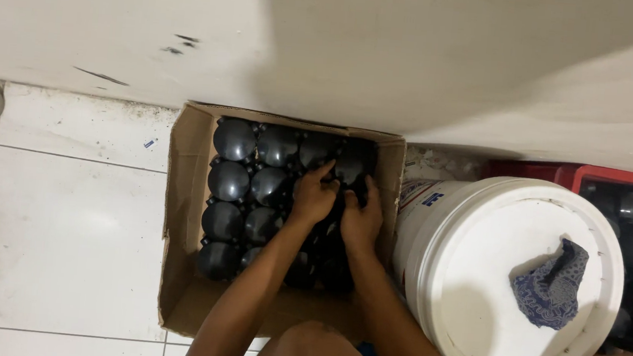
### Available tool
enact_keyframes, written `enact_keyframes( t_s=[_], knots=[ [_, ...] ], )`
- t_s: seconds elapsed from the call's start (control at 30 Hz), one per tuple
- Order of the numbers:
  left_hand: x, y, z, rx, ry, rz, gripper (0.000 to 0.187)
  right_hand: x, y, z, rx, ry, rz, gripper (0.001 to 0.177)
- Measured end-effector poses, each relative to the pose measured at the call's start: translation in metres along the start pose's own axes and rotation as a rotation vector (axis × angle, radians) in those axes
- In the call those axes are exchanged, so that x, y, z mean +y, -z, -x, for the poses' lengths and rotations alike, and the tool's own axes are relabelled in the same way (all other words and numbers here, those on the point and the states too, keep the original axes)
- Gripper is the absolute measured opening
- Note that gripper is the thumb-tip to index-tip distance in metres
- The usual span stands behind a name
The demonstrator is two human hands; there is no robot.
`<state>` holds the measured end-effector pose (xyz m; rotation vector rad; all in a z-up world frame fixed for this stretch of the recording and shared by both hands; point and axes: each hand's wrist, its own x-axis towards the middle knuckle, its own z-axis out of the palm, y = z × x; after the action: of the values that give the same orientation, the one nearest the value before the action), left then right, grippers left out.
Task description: Cleaning black plastic caps with a cloth and arranging them in a cardboard box
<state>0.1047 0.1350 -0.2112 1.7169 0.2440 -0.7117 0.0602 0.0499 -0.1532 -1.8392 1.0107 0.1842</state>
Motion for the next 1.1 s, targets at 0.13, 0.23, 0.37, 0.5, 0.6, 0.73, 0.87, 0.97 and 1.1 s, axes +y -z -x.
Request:
enact_keyframes(
  t_s=[0.13, 0.23, 0.37, 0.5, 0.6, 0.73, 0.87, 0.97, 1.1],
  knots=[
    [-0.024, -0.018, -0.022, 0.010, -0.036, -0.010, 0.049, 0.026, -0.007, -0.022, 0.047, 0.064, -0.020, 0.058],
    [-0.018, -0.022, -0.020, 0.011, -0.015, 0.070, 0.052, 0.021, -0.007, -0.018, 0.056, 0.136, -0.013, 0.060],
    [-0.007, -0.023, -0.014, 0.039, -0.046, 0.095, 0.051, 0.026, -0.008, -0.009, 0.089, 0.310, 0.062, 0.054],
    [-0.018, -0.024, -0.024, 0.044, -0.080, 0.121, 0.049, 0.027, -0.010, -0.018, 0.016, 0.239, 0.099, 0.051],
    [-0.005, -0.023, -0.011, 0.038, -0.048, 0.224, 0.049, 0.028, -0.009, -0.020, -0.010, 0.187, 0.166, 0.052],
    [-0.014, -0.020, -0.011, 0.046, -0.038, 0.262, 0.050, 0.026, -0.007, -0.020, 0.006, 0.183, 0.183, 0.053],
    [-0.013, -0.019, -0.013, 0.017, -0.043, 0.344, 0.050, 0.020, -0.002, -0.017, 0.026, 0.214, 0.142, 0.056],
    [-0.016, -0.018, -0.013, 0.008, -0.036, 0.339, 0.051, 0.026, -0.003, -0.017, 0.026, 0.253, 0.142, 0.057],
    [-0.015, -0.009, -0.013, -0.001, -0.006, 0.233, 0.053, -0.006, 0.015, 0.008, 0.017, 0.279, 0.107, 0.058]
  ],
)
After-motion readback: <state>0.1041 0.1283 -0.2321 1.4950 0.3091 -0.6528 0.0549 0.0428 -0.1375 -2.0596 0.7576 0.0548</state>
